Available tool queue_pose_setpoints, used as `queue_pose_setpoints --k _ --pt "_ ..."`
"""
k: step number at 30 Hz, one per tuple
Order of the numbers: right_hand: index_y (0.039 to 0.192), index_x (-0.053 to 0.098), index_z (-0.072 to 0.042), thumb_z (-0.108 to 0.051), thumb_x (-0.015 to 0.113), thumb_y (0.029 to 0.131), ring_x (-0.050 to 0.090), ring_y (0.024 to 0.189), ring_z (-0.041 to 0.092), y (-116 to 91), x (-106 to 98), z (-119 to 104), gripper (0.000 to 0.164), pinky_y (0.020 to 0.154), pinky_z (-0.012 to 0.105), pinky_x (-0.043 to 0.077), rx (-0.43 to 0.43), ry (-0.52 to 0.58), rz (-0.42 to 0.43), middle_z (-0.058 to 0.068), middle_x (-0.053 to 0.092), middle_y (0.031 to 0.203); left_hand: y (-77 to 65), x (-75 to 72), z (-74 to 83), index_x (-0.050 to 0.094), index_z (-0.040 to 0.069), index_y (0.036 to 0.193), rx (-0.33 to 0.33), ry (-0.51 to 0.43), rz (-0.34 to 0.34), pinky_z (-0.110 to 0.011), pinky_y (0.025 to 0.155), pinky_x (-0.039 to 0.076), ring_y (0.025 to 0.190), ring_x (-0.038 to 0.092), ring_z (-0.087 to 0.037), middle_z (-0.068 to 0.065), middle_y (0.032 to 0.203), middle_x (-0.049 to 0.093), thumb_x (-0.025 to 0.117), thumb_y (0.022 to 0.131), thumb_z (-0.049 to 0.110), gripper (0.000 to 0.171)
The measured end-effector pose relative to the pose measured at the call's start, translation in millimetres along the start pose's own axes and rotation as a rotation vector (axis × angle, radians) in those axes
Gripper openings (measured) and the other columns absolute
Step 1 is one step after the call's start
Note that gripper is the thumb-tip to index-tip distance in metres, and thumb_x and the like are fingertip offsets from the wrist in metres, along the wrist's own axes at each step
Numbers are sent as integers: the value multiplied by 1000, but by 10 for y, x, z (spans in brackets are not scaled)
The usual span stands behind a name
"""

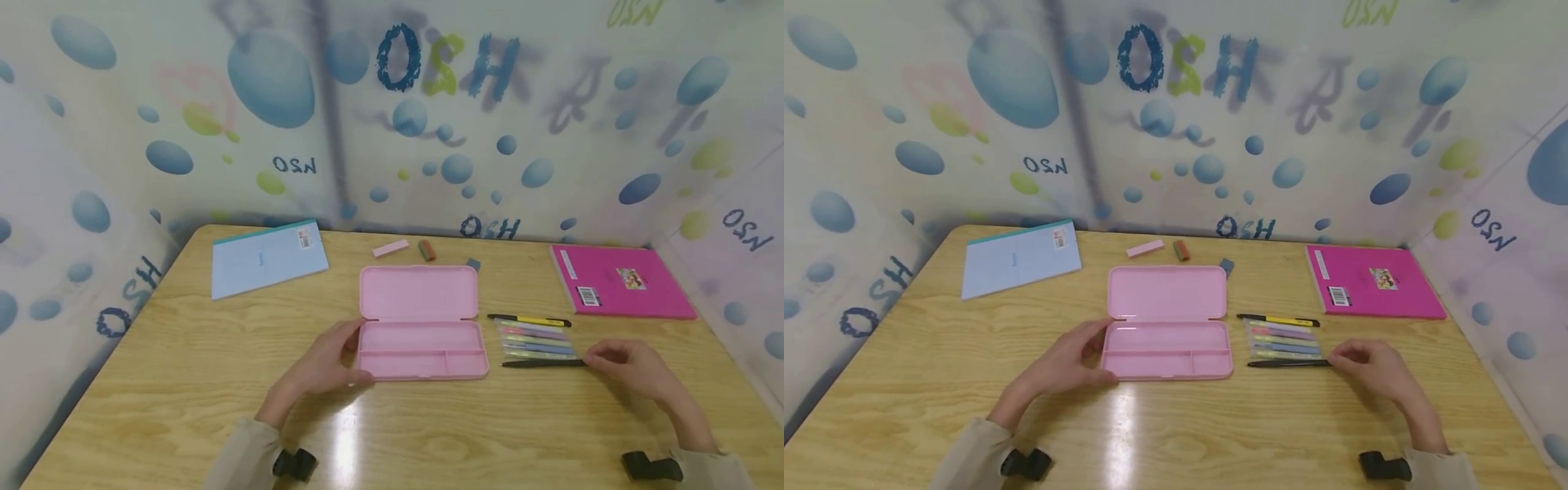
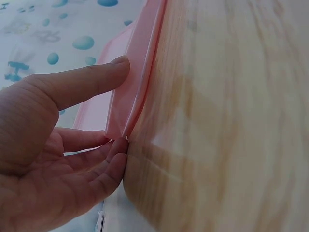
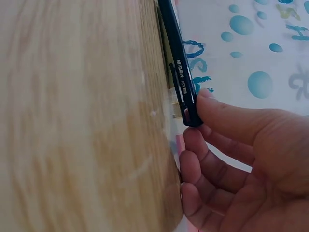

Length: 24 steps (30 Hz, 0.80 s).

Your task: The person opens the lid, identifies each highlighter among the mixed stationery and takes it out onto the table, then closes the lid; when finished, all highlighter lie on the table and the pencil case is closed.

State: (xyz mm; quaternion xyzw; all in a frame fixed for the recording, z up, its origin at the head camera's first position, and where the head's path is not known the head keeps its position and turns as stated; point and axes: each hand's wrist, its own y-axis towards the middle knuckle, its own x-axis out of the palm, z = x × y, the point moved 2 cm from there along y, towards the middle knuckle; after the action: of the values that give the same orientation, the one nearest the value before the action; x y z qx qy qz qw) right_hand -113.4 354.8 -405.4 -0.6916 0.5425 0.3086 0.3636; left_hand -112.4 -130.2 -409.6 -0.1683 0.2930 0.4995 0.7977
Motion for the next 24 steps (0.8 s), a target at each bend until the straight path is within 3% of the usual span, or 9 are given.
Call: queue_pose_setpoints --k 11,15,21,24 --pt "93 69 -9 -25 68 90 52 75 6 11 30 2 17 66 24 46 1 -15 5 0 64 84 2 1 -3 43 4 141 -15 3 -4 -45 92 45 106 52 -24 -12 124 54 85 71 23 83" --pt "98 69 -6 -29 64 93 55 75 5 8 -16 42 24 64 24 47 20 -6 39 2 67 88 -2 4 7 43 3 141 -31 0 -4 -45 93 45 108 52 -26 -15 127 53 85 71 22 84" --pt "111 63 4 -25 58 97 58 76 -5 37 -132 -32 33 62 22 52 -25 139 195 11 68 95 9 7 12 41 3 142 -43 5 -9 -45 94 45 108 52 -25 -15 128 52 84 72 22 85" --pt "116 58 4 -27 56 97 60 80 -4 126 -151 -185 37 67 19 53 -42 256 235 5 66 99 11 2 7 41 3 142 -46 6 -7 -44 94 45 107 52 -24 -15 128 52 85 72 23 85"
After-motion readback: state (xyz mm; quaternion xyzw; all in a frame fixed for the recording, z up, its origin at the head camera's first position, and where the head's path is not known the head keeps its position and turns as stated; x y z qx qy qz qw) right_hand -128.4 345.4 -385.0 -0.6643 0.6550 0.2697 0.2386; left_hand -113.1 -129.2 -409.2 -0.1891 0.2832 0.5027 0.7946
